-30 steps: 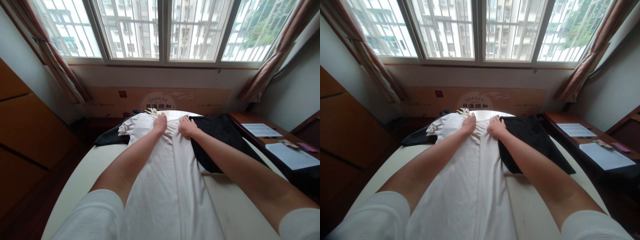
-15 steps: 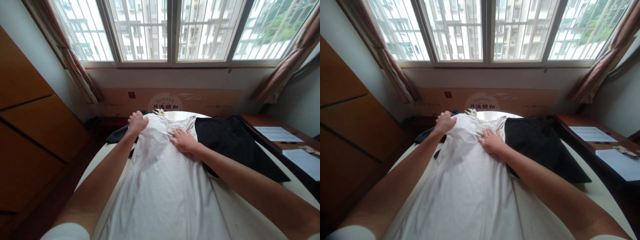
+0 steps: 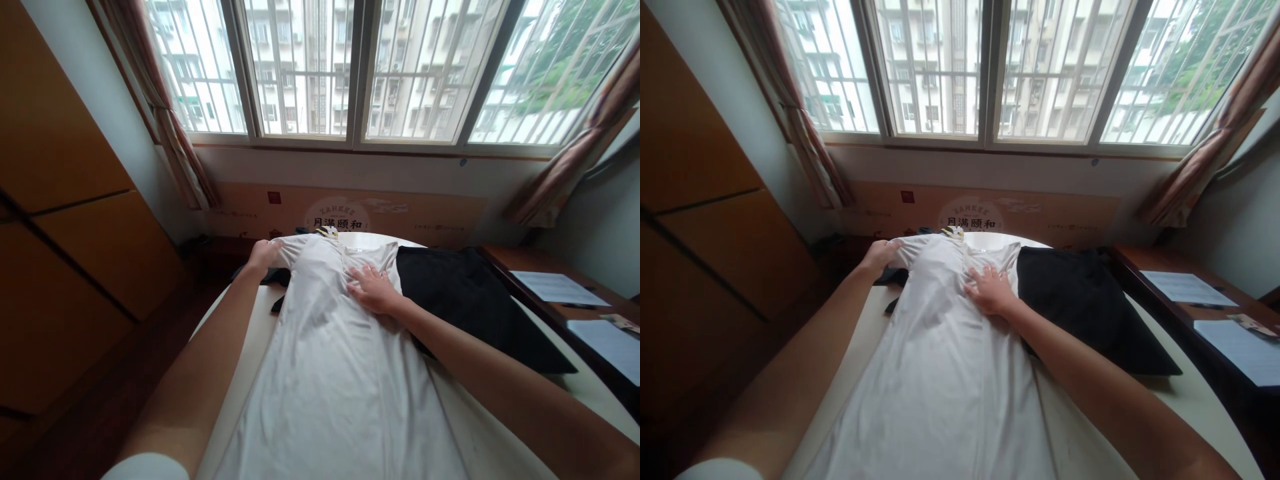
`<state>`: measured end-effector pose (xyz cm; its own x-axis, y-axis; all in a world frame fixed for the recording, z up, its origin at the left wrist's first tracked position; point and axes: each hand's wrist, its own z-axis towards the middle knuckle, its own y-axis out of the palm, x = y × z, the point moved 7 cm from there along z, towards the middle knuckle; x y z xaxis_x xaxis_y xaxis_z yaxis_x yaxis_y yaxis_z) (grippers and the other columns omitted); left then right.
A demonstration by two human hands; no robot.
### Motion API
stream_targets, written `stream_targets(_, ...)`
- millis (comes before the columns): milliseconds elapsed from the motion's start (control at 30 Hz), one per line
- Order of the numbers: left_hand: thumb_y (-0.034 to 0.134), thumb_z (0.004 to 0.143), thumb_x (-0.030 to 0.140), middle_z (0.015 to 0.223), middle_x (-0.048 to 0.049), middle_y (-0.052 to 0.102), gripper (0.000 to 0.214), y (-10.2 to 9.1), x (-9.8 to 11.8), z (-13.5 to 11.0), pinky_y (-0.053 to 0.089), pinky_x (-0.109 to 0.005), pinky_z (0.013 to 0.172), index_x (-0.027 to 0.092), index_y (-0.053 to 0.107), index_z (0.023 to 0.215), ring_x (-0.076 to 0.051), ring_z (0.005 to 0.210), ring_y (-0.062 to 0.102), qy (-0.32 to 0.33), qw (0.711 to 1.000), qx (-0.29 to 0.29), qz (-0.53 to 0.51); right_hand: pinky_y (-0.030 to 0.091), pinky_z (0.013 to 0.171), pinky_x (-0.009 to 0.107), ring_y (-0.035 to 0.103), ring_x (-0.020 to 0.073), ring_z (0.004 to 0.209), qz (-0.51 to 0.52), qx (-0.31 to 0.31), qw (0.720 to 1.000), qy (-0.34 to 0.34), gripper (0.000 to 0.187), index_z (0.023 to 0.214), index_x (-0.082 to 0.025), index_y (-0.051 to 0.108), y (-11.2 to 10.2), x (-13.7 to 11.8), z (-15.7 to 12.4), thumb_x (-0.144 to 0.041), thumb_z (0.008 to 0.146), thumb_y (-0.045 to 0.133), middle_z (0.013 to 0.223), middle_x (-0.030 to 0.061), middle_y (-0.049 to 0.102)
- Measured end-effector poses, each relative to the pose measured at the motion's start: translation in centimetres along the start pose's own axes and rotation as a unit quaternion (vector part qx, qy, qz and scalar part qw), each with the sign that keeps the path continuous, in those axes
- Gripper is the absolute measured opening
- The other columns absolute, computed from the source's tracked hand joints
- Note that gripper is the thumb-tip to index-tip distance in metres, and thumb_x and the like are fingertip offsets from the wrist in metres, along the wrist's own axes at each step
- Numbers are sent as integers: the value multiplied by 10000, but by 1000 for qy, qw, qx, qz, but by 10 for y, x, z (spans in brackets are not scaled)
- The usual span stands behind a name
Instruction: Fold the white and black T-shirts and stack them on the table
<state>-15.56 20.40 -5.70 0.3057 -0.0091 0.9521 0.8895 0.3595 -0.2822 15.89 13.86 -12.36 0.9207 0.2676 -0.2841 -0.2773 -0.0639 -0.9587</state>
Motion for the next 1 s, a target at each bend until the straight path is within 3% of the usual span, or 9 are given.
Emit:
stream_targets(133,825,663,294,610,1,609,251,8,19,-9,454,-256,571,167,623,737,-166,602,592,11,995,-50,-86,300,1255,523,394,357,1544,151,76,985,-29,663,1601,-88,445,-23,-24,2,-390,1025,572,1619,239,486)
stream_targets(233,839,690,300,611,5,602,269,22,45,-23,453,-238,556,172,605,719,-140,572,584,38,988,-81,-126,447,1158,442,590,311,1378,324,91,941,-41,613,1513,-84,519,-42,-46,7,-356,978,645,1491,238,609)
stream_targets(333,828,770,455,761,-59,713,347,53,73,-49,533,-274,645,152,664,811,-191,704,698,70,971,-169,-156,558,1010,422,693,286,1212,482,51,874,-41,583,1429,-163,590,-53,-66,16,-464,946,718,1368,181,700)
stream_targets(467,663,906,651,1057,-166,780,550,85,103,-87,590,-390,869,121,741,1031,-291,990,759,158,934,-276,-161,620,799,358,744,240,975,576,28,813,-82,373,1149,-231,723,-64,-84,31,-472,877,802,1157,91,783)
stream_targets(600,524,996,485,1197,-155,758,425,77,116,-93,579,-399,908,148,696,1190,-264,1012,749,247,947,-195,-73,629,684,334,721,181,675,633,66,771,-12,97,926,-177,703,-63,-65,48,-251,872,738,832,56,766)
stream_targets(667,534,976,399,1213,-153,749,350,66,119,-92,558,-380,937,150,682,1172,-264,1059,730,273,953,-127,40,632,674,333,722,183,672,640,91,762,23,34,886,-169,686,-63,-51,54,-183,857,696,784,40,740)
stream_targets(733,586,944,404,1182,-164,749,331,59,116,-96,541,-366,933,147,676,1133,-288,1079,717,258,940,-107,194,631,669,326,718,181,688,641,115,757,64,18,862,-170,666,-65,-35,59,-155,854,659,792,35,727)
stream_targets(833,615,921,544,1064,-166,763,406,56,95,-125,533,-356,831,162,681,1039,-328,990,732,186,872,-205,404,623,649,311,694,169,682,634,141,749,127,69,855,-187,623,-69,-7,69,-160,893,573,807,31,701)
stream_targets(1000,550,922,654,1009,-162,771,484,45,62,-233,510,-383,750,193,692,965,-370,927,742,155,760,-335,535,553,544,278,590,168,583,595,180,762,184,105,903,-213,593,-76,44,90,-254,951,510,697,11,596)
